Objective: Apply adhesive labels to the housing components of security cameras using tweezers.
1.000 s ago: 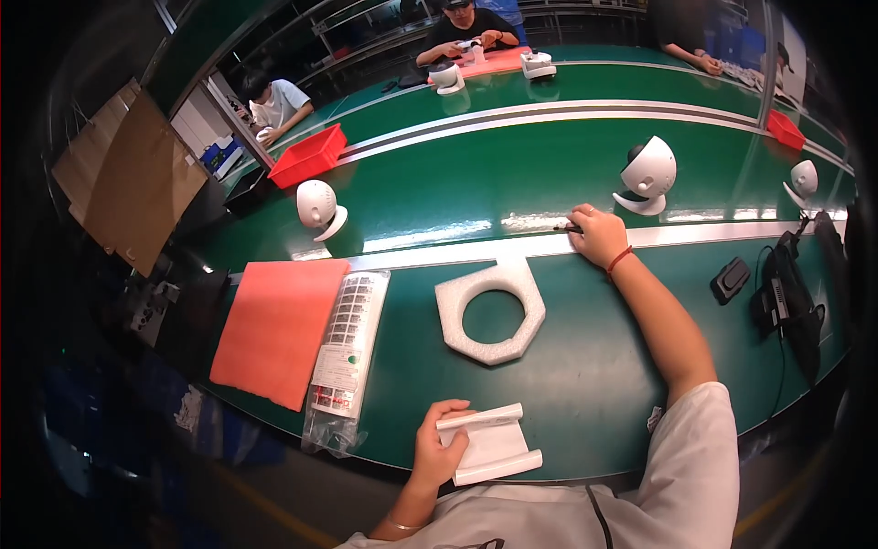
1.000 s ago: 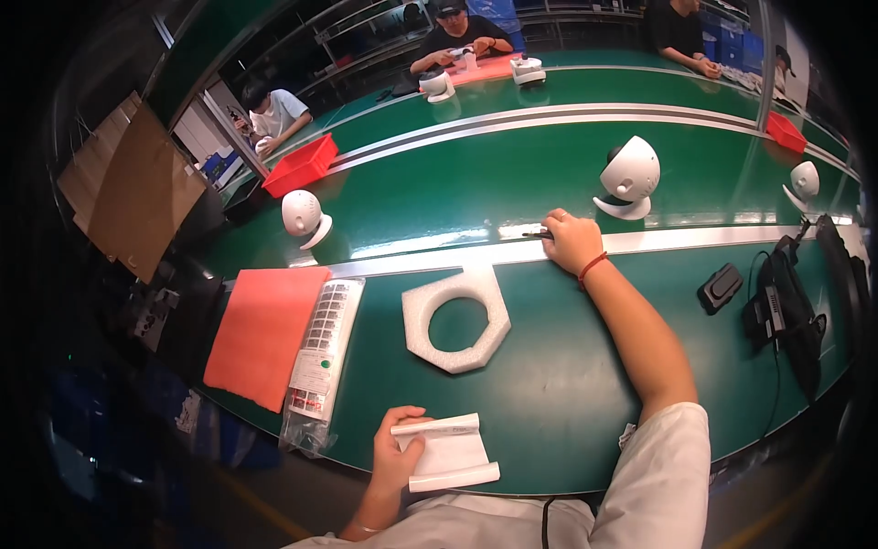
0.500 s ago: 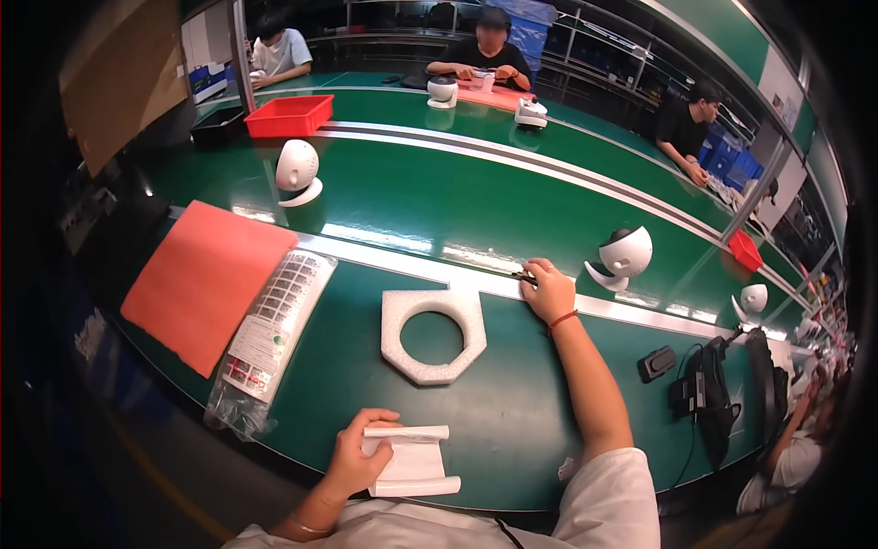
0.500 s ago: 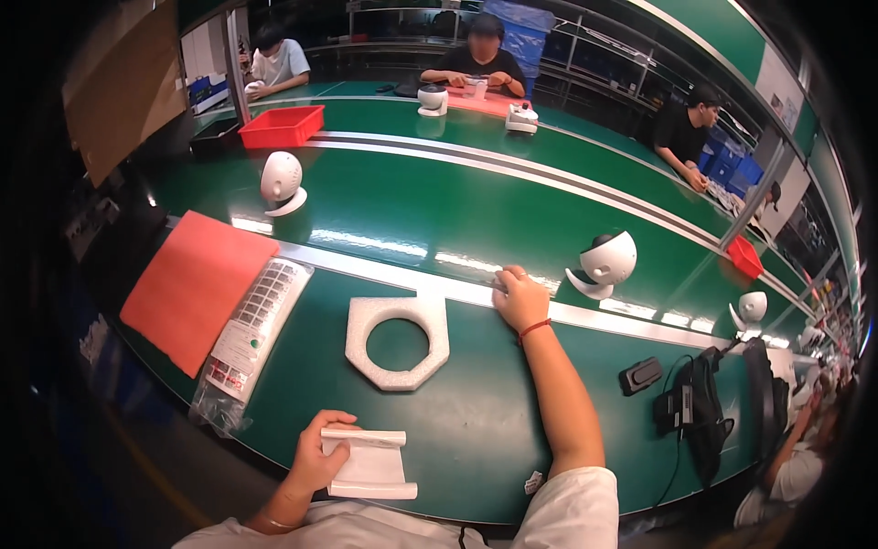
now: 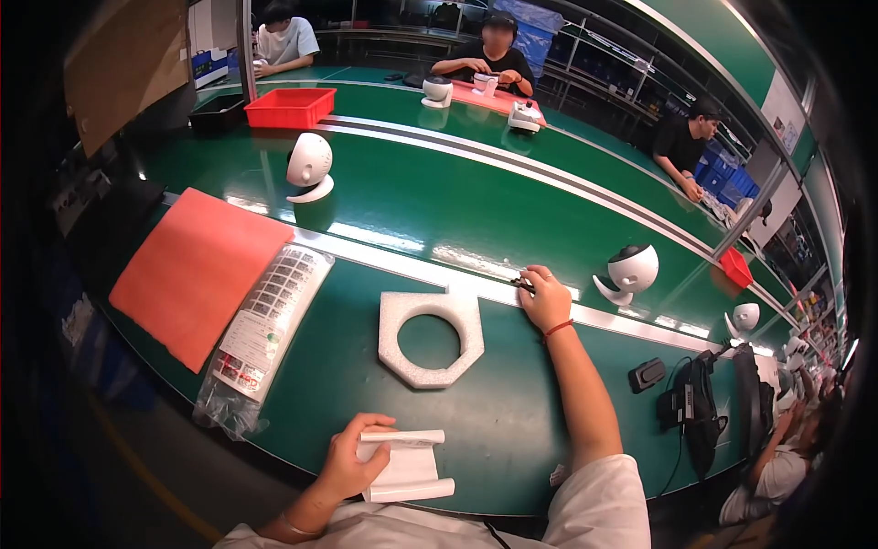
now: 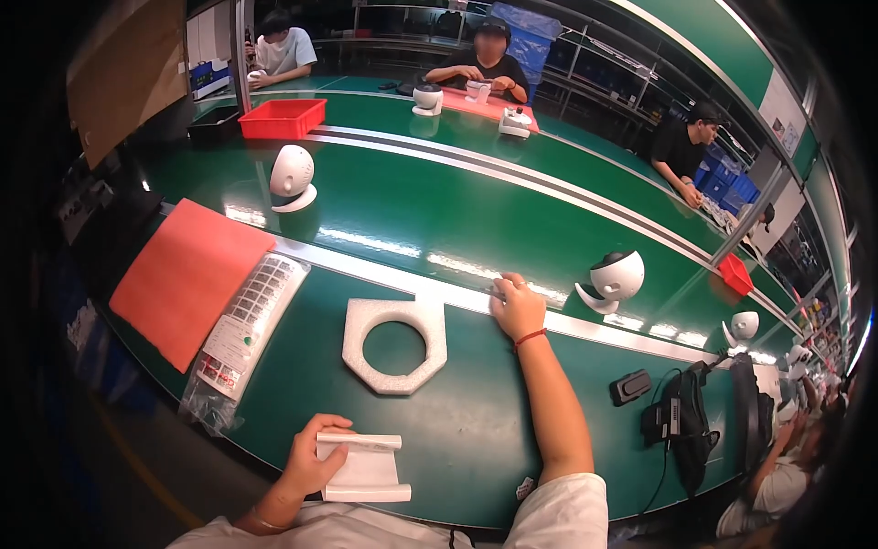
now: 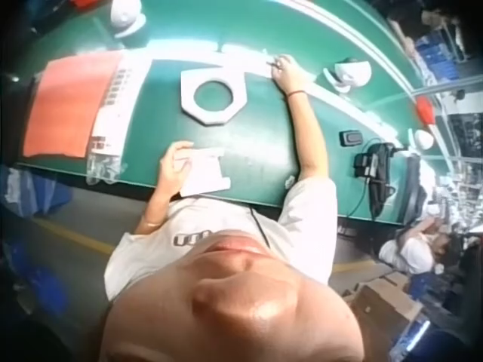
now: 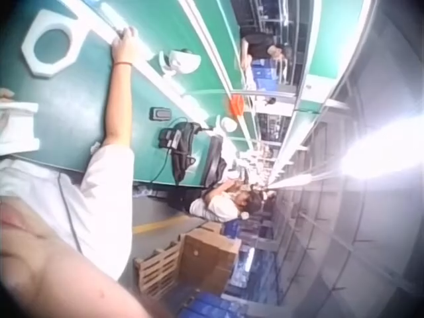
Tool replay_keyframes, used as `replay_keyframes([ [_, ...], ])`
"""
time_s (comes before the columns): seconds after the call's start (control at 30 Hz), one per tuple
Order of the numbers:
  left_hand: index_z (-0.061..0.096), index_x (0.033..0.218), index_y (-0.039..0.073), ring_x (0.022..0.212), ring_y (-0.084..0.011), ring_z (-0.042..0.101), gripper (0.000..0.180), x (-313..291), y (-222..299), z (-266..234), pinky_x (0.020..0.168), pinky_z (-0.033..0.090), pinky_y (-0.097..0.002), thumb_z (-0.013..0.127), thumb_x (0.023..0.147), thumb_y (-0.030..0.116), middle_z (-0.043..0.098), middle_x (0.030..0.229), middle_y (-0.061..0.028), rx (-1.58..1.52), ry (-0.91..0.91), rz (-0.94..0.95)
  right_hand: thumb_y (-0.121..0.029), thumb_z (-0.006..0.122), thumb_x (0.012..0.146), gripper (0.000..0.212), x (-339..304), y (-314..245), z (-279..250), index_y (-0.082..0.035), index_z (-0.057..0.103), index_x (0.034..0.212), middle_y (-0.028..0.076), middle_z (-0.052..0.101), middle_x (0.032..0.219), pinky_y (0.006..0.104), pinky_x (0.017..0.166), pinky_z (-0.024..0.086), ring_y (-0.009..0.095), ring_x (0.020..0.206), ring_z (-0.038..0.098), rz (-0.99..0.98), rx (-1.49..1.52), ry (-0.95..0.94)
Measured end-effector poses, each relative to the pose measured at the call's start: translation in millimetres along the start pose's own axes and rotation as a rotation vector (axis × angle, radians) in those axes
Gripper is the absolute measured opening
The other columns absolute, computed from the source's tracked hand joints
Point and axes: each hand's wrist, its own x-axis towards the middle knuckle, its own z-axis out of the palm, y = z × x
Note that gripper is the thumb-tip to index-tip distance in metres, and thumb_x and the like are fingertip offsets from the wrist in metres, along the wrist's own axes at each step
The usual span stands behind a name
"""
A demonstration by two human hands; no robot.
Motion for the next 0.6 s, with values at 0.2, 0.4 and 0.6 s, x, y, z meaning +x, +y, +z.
replay_keyframes([
  [0.2, 0.055, 0.112, 0.002, 0.091, -0.0180, 0.068, 0.032, 2.1, -2.8, -0.9, 0.082, 0.052, -0.0296, 0.062, 0.081, -0.001, 0.071, 0.096, -0.0127, 0.013, -0.010, 0.015, -0.020, 0.066, 0.075, 0.012, 1.3, 4.6, 10.9, -0.017, 0.068, 0.087, 0.001, 0.066, 0.104, 0.0404, 0.063, 0.053, 0.027, 0.072, 0.066, -0.048, 0.007, 0.070],
  [0.4, 0.056, 0.112, 0.002, 0.090, -0.0180, 0.068, 0.032, 2.8, -0.7, 1.7, 0.082, 0.052, -0.0296, 0.064, 0.081, 0.000, 0.071, 0.095, -0.0129, -0.002, 0.010, 0.009, -0.020, 0.067, 0.074, 0.011, 1.4, 6.3, 7.5, -0.017, 0.068, 0.085, -0.001, 0.066, 0.102, 0.0386, 0.062, 0.053, 0.026, 0.071, 0.066, -0.057, -0.003, 0.084],
  [0.6, 0.056, 0.112, 0.002, 0.090, -0.0196, 0.068, 0.031, 2.8, -1.5, 0.2, 0.081, 0.052, -0.0303, 0.064, 0.081, 0.001, 0.070, 0.095, -0.0126, 0.025, 0.013, 0.038, -0.024, 0.066, 0.080, 0.015, 3.8, -1.4, 6.6, -0.011, 0.068, 0.073, 0.003, 0.065, 0.080, 0.0406, 0.057, 0.051, 0.028, 0.066, 0.064, -0.024, -0.041, 0.096],
])
